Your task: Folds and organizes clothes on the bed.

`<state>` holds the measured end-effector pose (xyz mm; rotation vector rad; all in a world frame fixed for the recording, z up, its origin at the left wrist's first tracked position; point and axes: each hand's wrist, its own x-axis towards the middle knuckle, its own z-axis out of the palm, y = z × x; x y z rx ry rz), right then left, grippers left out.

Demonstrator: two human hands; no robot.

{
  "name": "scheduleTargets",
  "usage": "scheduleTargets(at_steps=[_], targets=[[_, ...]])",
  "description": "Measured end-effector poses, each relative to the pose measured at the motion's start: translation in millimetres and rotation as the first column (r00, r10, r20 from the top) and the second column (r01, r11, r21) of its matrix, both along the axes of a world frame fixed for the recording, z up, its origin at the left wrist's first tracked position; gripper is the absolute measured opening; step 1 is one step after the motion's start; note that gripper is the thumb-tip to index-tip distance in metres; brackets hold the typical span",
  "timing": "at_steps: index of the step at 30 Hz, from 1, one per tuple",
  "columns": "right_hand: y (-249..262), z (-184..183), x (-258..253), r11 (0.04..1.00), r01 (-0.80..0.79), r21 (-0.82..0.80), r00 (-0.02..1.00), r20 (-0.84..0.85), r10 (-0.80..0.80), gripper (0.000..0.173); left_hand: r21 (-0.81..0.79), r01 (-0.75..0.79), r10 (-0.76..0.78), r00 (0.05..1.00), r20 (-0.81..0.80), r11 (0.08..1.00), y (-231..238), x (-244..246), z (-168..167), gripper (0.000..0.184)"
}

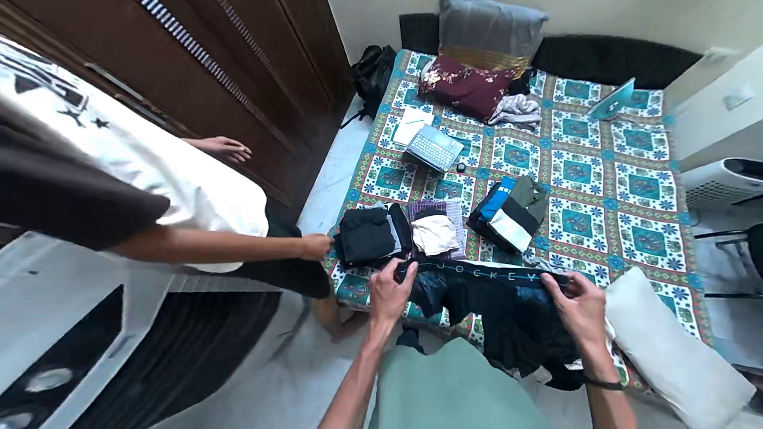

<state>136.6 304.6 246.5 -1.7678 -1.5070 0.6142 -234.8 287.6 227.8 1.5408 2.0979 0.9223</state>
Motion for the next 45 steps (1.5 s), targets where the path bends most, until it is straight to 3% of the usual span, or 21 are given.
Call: scheduleTargets(at_steps=[4,8,11,14,16,18,20,22,24,25,28,29,34,39,41,42,44,45], targets=[[6.5,7.0,-63.1,0.98,0.026,-0.198,0.999,0.024,-0.021,0.027,-0.121,-0.094,0.099,0.994,0.036,0.988,6.1,56.7,15.4,0.033],[-14.6,-2.0,-128.0,0.968,-0.045,-0.245,0.951,-0.306,-0.033,0.024,-0.187,0.162,-0.137,0.981,0.14,0.969,-9.0,107.4,14.8,0.041],[-25.4,-8.1,-139.4,0.958,-0.123,-0.259,0.884,-0.467,-0.013,0.043,-0.188,0.393,-0.359,0.914,0.191,0.9,-20.5,109.5,9.3,0.059],[-26.8,-12.2,-129.5,0.954,-0.12,-0.274,0.897,-0.442,-0.014,0.066,-0.168,0.591,-0.55,0.802,0.235,0.789,-26.4,98.2,6.9,0.04],[-25.6,-15.7,-120.9,0.967,-0.114,-0.227,0.905,-0.426,0.007,0.055,-0.111,0.653,-0.624,0.752,0.211,0.749,-24.6,88.0,6.1,0.032],[-23.8,-18.7,-110.0,0.971,-0.176,-0.162,0.918,-0.383,0.102,0.037,0.011,0.6,-0.6,0.797,0.072,0.8,-19.1,75.4,6.6,0.031],[-23.2,-20.4,-98.5,0.943,-0.324,-0.082,0.92,-0.26,0.294,0.026,0.105,0.544,-0.533,0.838,-0.114,0.833,-11.0,60.7,7.9,0.05],[-24.0,-17.9,-89.6,0.857,-0.514,-0.02,0.851,-0.14,0.507,0.023,0.123,0.611,-0.581,0.786,-0.212,0.782,-3.8,46.1,5.2,0.082],[-25.2,-11.9,-83.3,0.744,-0.668,0.008,0.74,-0.099,0.666,0.021,0.086,0.707,-0.675,0.699,-0.236,0.702,-3.0,36.7,-5.9,0.092],[-25.3,-8.7,-80.2,0.701,-0.713,0.014,0.697,-0.099,0.71,0.02,0.06,0.74,-0.712,0.663,-0.232,0.67,-5.5,33.0,-12.8,0.085],[-21.2,-4.3,-63.5,0.638,-0.77,0.013,0.634,-0.095,0.767,0.019,0.01,0.8,-0.789,0.594,-0.158,0.6,-13.7,25.2,-19.5,0.033],[-20.1,-3.8,-57.3,0.63,-0.776,0.015,0.627,-0.087,0.774,0.019,-0.006,0.805,-0.798,0.588,-0.13,0.594,-16.6,25.1,-14.8,0.028],[-29.6,5.5,-40.9,0.654,-0.753,0.068,0.644,-0.121,0.755,0.021,-0.109,0.8,-0.807,0.587,-0.064,0.59,-36.4,26.6,19.2,0.024],[-42.4,25.9,-34.5,0.782,-0.603,0.161,0.743,-0.243,0.623,0.018,0.16,0.662,-0.68,0.695,0.234,0.732,-42.6,17.2,40.6,0.033],[-43.9,36.9,-37.6,0.843,-0.488,0.226,0.721,-0.44,0.536,0.03,0.277,0.584,-0.645,0.661,0.384,0.763,-38.5,16.7,51.4,0.037],[-44.5,42.6,-40.5,0.858,-0.46,0.23,0.692,-0.513,0.508,0.046,0.31,0.555,-0.635,0.652,0.413,0.772,-37.0,17.5,55.5,0.035],[-46.9,47.5,-48.3,0.854,-0.475,0.213,0.668,-0.545,0.507,0.074,0.348,0.536,-0.639,0.663,0.39,0.769,-34.4,20.1,61.9,0.03],[-50.1,46.4,-52.4,0.86,-0.474,0.19,0.695,-0.519,0.498,0.071,0.363,0.545,-0.652,0.671,0.352,0.756,-32.5,21.5,63.1,0.027]])
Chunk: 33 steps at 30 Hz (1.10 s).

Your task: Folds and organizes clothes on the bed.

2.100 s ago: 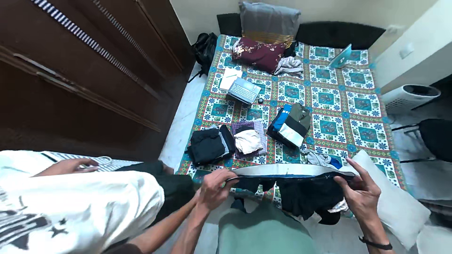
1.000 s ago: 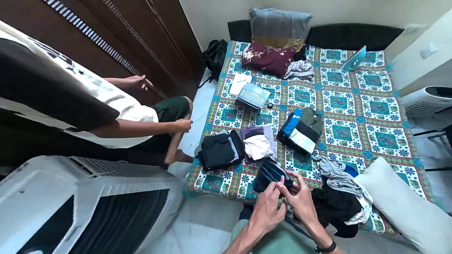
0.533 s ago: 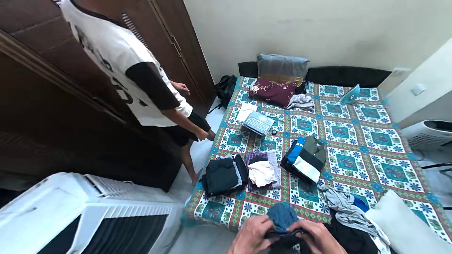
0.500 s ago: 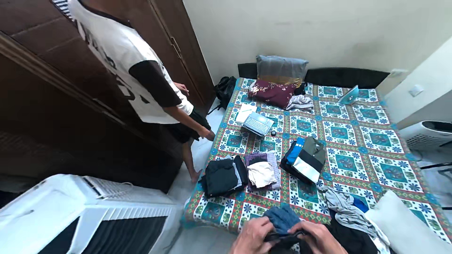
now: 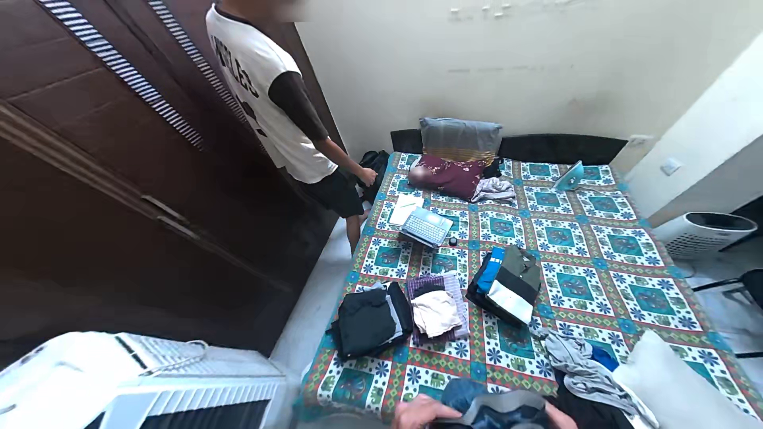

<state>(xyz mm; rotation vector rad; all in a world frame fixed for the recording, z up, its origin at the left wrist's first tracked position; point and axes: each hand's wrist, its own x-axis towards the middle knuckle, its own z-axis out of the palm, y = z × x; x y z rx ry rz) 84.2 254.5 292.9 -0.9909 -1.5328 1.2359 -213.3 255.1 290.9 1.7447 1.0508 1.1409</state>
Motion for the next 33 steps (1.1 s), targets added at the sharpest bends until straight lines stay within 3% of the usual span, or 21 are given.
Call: scheduleTargets(at_steps=[4,6,9,11,13,15,18,23,25,28,29,31,33], targets=[[-1.0,24.0,-21.6,0.988,0.135,0.075,0.982,0.125,-0.144,0.024,0.076,-0.028,0.03,0.999,-0.036,0.997,11.8,0.6,0.4,0.027],[-3.2,9.1,-11.4,0.989,0.063,0.133,0.981,0.173,-0.085,0.017,0.046,0.025,-0.027,0.998,0.052,0.999,13.6,-1.7,-3.7,0.033],[-10.0,-5.2,-3.7,0.968,-0.024,0.249,0.976,0.217,-0.032,0.027,-0.014,0.251,-0.251,0.968,-0.005,0.968,10.2,-9.1,-7.6,0.039],[-18.6,-1.5,-1.8,0.953,-0.088,0.291,0.966,0.259,0.01,0.027,-0.043,0.376,-0.378,0.914,-0.149,0.926,5.7,-13.9,-4.1,0.025],[-28.8,4.5,0.5,0.924,-0.102,0.368,0.956,0.293,-0.011,0.023,0.025,0.359,-0.344,0.91,-0.232,0.933,-1.1,-14.4,0.2,0.016],[-40.4,9.1,6.1,0.855,-0.099,0.508,0.938,0.335,-0.09,0.017,0.158,0.331,-0.277,0.916,-0.289,0.93,-9.8,-13.5,5.9,0.019],[-65.3,18.2,16.2,0.783,-0.174,0.597,0.936,0.347,-0.057,0.012,0.171,0.427,-0.397,0.899,-0.186,0.888,-36.0,-11.0,16.2,0.026],[-91.5,36.7,20.0,0.824,-0.255,0.506,0.942,0.323,0.094,0.007,-0.158,0.64,-0.626,0.768,0.135,0.752,-64.2,-6.2,12.5,0.046],[-91.5,38.0,18.6,0.832,-0.24,0.501,0.943,0.322,0.078,0.007,-0.218,0.687,-0.677,0.725,0.127,0.694,-64.5,-4.1,11.0,0.064],[-79.2,40.3,12.3,0.823,-0.183,0.538,0.948,0.318,0.002,0.01,-0.28,0.671,-0.699,0.715,0.001,0.686,-59.4,-1.1,5.8,0.108],[-73.0,41.2,7.9,0.824,-0.154,0.545,0.953,0.301,-0.022,0.015,-0.303,0.661,-0.7,0.713,-0.031,0.687,-56.6,-0.4,0.0,0.114],[-59.0,41.6,-4.3,0.827,-0.077,0.556,0.965,0.249,-0.078,0.03,-0.322,0.644,-0.686,0.727,-0.021,0.694,-51.2,-1.1,-17.5,0.114],[-43.6,42.7,-19.2,0.852,0.04,0.522,0.954,0.233,-0.187,0.04,-0.345,0.621,-0.638,0.766,0.079,0.704,-51.0,-6.1,-26.9,0.099]])
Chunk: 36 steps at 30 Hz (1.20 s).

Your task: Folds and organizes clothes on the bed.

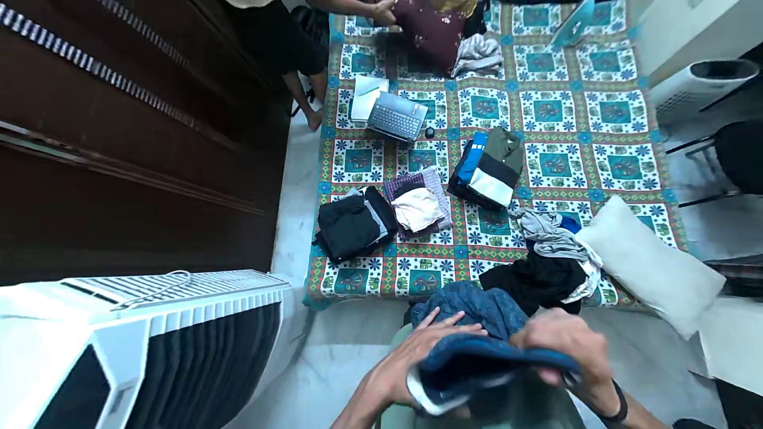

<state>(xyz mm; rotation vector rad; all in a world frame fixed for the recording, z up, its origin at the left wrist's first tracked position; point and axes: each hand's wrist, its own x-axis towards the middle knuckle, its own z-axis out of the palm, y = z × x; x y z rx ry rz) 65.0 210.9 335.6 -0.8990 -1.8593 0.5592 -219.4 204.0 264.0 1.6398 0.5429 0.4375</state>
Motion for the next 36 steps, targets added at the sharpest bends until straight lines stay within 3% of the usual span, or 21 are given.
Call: scheduleTargets(at_steps=[3,5,8,11,14,18,20,22,24,25,27,29,32,34,36], targets=[[34.3,-1.4,-18.0,0.929,0.198,-0.312,0.98,0.04,-0.195,0.035,0.055,-0.1,0.108,0.98,-0.169,0.994,-5.5,1.5,12.9,0.075],[55.4,-15.1,-14.9,0.72,0.162,-0.675,0.98,0.022,-0.2,0.035,0.109,-0.016,0.045,0.961,-0.274,0.994,-1.3,6.2,19.4,0.08],[65.0,-83.3,1.0,0.434,-0.056,-0.899,0.995,-0.083,-0.045,0.042,0.103,0.069,-0.035,0.954,-0.296,0.992,2.7,6.7,16.1,0.084],[59.9,-149.9,-1.9,0.289,-0.058,-0.956,0.953,0.033,0.303,0.049,0.018,-0.007,0.011,0.969,-0.246,1.0,2.7,1.8,1.8,0.071],[51.8,-136.2,3.6,0.311,0.096,-0.946,0.85,0.24,0.469,0.054,-0.133,-0.123,0.091,0.969,-0.228,0.983,1.6,2.8,-1.0,0.064],[70.3,-99.2,25.0,0.465,0.292,-0.836,0.792,0.484,0.372,0.049,-0.246,-0.186,0.171,0.982,-0.08,0.951,-1.9,7.3,-7.8,0.069],[73.1,-94.6,29.9,0.595,0.313,-0.74,0.749,0.578,0.325,0.041,-0.261,-0.181,0.181,0.983,-0.023,0.948,-5.6,8.3,-12.4,0.067],[71.6,-76.8,21.9,0.793,0.178,-0.583,0.743,0.608,0.28,0.037,-0.308,-0.185,0.193,0.981,-0.004,0.933,-7.6,9.2,-10.9,0.063],[73.8,-46.9,-1.2,0.854,-0.093,-0.512,0.816,0.453,0.36,0.041,-0.425,-0.217,0.224,0.974,-0.034,0.879,-8.0,9.7,-6.4,0.066],[70.9,-35.0,-13.5,0.8,-0.238,-0.551,0.819,0.328,0.47,0.045,-0.488,-0.238,0.247,0.968,-0.048,0.84,-9.0,10.2,-6.0,0.07],[56.9,-34.2,-30.8,0.589,-0.428,-0.686,0.724,0.131,0.678,0.059,-0.554,-0.251,0.271,0.961,-0.048,0.794,-12.2,9.3,-7.4,0.074],[44.6,-57.4,-36.5,0.423,-0.471,-0.774,0.644,0.026,0.765,0.069,-0.589,-0.238,0.266,0.963,-0.041,0.772,-13.2,6.7,-12.0,0.074],[35.9,-89.3,-30.9,0.314,-0.508,-0.802,0.628,-0.095,0.772,0.072,-0.575,-0.179,0.246,0.968,0.04,0.798,-14.7,1.7,-20.1,0.063],[31.6,-95.1,-26.6,0.291,-0.516,-0.806,0.631,-0.128,0.765,0.078,-0.309,-0.284,0.298,0.954,-0.001,0.908,-17.3,-5.0,-24.4,0.049],[31.7,-97.0,-25.0,0.302,-0.532,-0.791,0.646,-0.15,0.748,0.082,0.063,-0.488,0.491,0.869,-0.052,0.87,-14.2,-13.0,-26.9,0.038]])
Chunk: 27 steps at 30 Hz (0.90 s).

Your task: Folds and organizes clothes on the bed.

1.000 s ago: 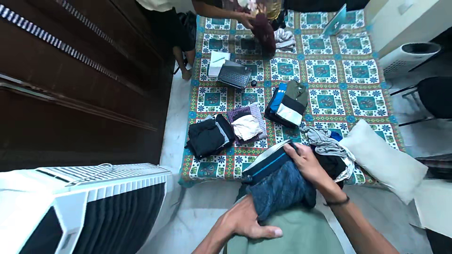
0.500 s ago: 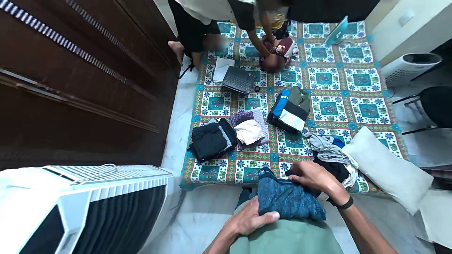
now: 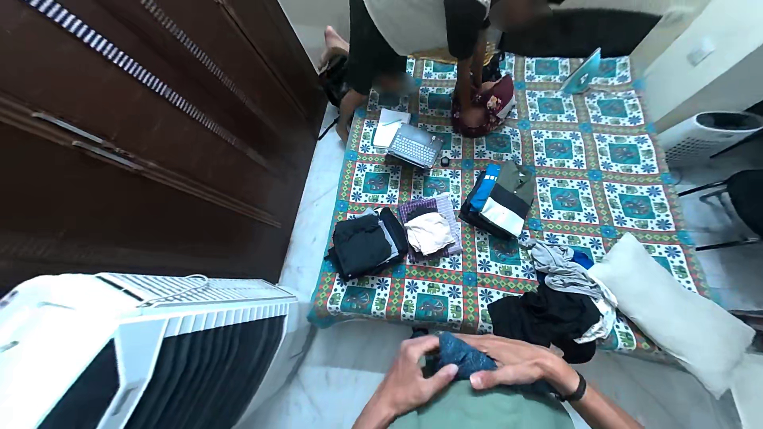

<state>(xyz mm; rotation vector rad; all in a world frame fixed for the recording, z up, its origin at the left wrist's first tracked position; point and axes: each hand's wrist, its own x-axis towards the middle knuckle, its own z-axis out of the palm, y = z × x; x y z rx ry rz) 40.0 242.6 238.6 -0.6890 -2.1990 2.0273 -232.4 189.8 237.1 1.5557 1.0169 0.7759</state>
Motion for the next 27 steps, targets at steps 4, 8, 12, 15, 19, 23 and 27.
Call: scheduleTargets(at_steps=[4,8,12,15,19,23,27], targets=[[17.0,-7.7,4.2,0.989,0.041,-0.144,0.999,0.004,-0.041,0.084,0.19,-0.034,0.081,0.966,-0.245,0.981,18.0,-9.3,-10.3,0.108],[45.6,-6.5,13.1,0.738,0.383,-0.555,0.924,0.227,-0.309,0.062,-0.076,-0.013,-0.003,0.98,-0.199,0.997,46.3,11.6,-40.7,0.087],[61.8,-7.4,25.4,0.511,0.541,-0.669,0.797,0.212,-0.566,0.026,-0.293,-0.141,0.148,0.989,0.003,0.946,85.0,20.3,-40.8,0.064],[61.1,-8.1,25.5,0.441,0.541,-0.716,0.694,0.085,-0.715,0.016,-0.442,-0.032,0.158,0.955,0.252,0.896,99.9,17.3,-33.2,0.083],[49.4,-7.0,15.8,0.35,0.544,-0.763,0.527,-0.014,-0.85,0.017,-0.642,0.009,0.406,0.768,0.495,0.767,101.1,19.4,-31.9,0.109],[41.6,-5.0,-1.6,0.294,0.713,-0.636,0.39,0.012,-0.921,0.057,-0.725,-0.049,0.461,0.801,0.382,0.687,97.0,29.1,-31.5,0.116],[43.8,-0.3,-14.7,0.32,0.83,-0.457,0.392,0.07,-0.917,0.081,-0.643,-0.232,0.441,0.879,0.184,0.73,97.4,48.6,-35.9,0.101]])
